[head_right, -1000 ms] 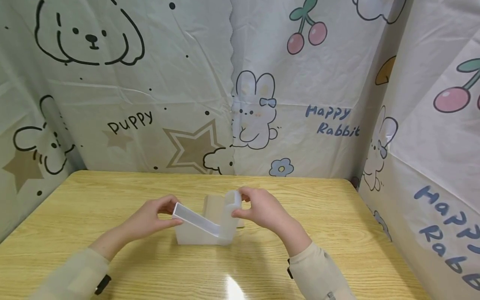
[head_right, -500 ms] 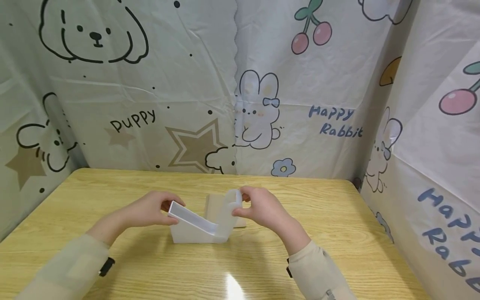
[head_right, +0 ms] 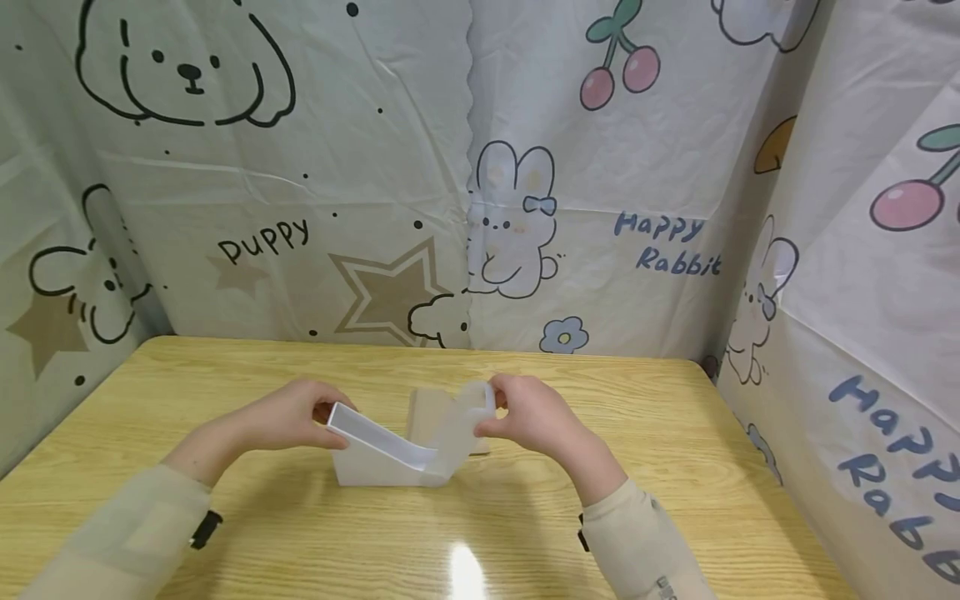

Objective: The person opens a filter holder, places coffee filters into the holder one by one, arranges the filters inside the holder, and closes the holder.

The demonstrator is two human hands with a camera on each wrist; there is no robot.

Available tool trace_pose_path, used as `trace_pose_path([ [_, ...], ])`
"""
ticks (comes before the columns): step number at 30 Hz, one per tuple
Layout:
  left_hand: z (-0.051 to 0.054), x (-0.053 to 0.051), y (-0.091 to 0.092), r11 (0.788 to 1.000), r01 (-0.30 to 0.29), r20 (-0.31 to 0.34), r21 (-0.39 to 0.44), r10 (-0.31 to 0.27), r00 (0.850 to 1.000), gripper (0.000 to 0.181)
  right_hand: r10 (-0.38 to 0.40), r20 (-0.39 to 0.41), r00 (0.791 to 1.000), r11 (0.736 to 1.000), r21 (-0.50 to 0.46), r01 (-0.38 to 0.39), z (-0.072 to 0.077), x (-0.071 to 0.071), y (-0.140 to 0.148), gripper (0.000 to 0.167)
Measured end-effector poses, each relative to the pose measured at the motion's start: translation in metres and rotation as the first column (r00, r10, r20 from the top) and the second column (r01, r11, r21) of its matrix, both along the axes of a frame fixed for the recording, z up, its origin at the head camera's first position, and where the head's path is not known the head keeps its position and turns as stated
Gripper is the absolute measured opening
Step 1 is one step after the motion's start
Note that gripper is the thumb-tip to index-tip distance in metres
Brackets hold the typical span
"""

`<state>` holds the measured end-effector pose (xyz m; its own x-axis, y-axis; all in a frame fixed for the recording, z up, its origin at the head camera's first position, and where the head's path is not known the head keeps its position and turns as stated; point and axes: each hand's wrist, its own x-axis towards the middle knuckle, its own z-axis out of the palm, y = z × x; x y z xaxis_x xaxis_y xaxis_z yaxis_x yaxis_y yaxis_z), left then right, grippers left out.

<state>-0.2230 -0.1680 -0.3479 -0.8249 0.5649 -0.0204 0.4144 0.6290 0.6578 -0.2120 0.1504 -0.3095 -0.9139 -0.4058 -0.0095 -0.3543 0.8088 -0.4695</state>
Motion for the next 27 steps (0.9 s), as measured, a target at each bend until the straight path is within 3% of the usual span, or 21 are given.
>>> trace_pose_path([
  [21,-0.001,0.000,-0.010,0.999,-0.032,0.002,0.000,0.032,0.999,0.030,-0.033,0.040,0.999,0.999,0.017,0.033,-0.020,-0.006,0.023,0.029],
  [27,-0.001,0.000,-0.009,0.999,-0.032,-0.001,0.002,0.032,0.999,0.028,0.011,0.074,0.997,0.999,-0.038,-0.008,-0.031,-0.005,0.033,0.033],
])
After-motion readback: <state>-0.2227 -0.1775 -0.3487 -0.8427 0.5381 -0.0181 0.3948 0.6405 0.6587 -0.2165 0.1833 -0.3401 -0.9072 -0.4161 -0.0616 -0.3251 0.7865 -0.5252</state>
